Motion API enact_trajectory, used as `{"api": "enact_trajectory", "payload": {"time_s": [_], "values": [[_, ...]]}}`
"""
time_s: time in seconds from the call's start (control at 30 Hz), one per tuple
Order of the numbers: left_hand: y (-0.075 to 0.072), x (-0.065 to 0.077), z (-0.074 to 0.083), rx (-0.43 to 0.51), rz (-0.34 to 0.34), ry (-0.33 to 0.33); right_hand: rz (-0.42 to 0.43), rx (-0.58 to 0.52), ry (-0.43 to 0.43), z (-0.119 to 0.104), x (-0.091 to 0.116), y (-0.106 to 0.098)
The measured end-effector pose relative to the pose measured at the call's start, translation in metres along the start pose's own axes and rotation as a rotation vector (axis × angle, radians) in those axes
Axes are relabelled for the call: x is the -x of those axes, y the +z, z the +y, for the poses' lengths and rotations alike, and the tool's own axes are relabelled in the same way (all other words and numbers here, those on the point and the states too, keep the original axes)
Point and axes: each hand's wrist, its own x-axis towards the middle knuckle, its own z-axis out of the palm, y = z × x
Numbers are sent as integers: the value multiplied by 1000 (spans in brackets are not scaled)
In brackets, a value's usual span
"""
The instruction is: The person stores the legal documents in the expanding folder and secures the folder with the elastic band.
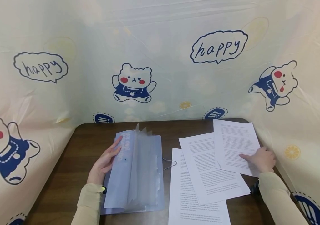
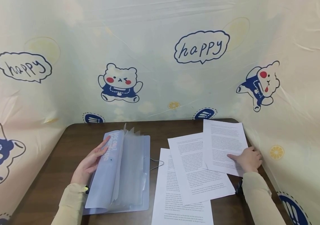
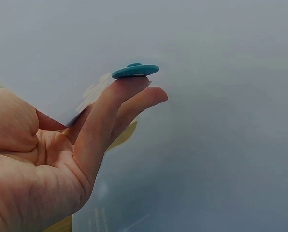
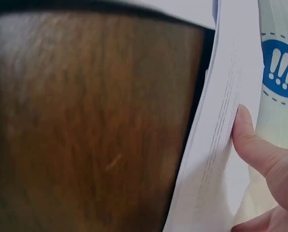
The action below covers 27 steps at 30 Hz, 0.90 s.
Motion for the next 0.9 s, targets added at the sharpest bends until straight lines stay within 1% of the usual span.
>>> {"api": "enact_trajectory", "payload": {"time_s": [0.07,0.2,0.33,0.43,0.53,0.7,0.9], "values": [[0,0,0,-8,7,-2,-31,-29,23,3,0,-1],[1,-1,0,-33,32,-11,-76,-94,42,6,0,-2],[2,-1,0,-49,48,-19,-65,-99,34,7,1,-4],[2,-1,0,-59,57,-17,-55,-78,37,9,2,-6],[2,-1,0,-69,80,-20,-69,-78,42,11,2,-8],[3,0,1,-69,116,-33,-87,-115,38,9,3,-10],[6,0,1,-80,116,-31,-95,-149,40,9,4,-13]]}}
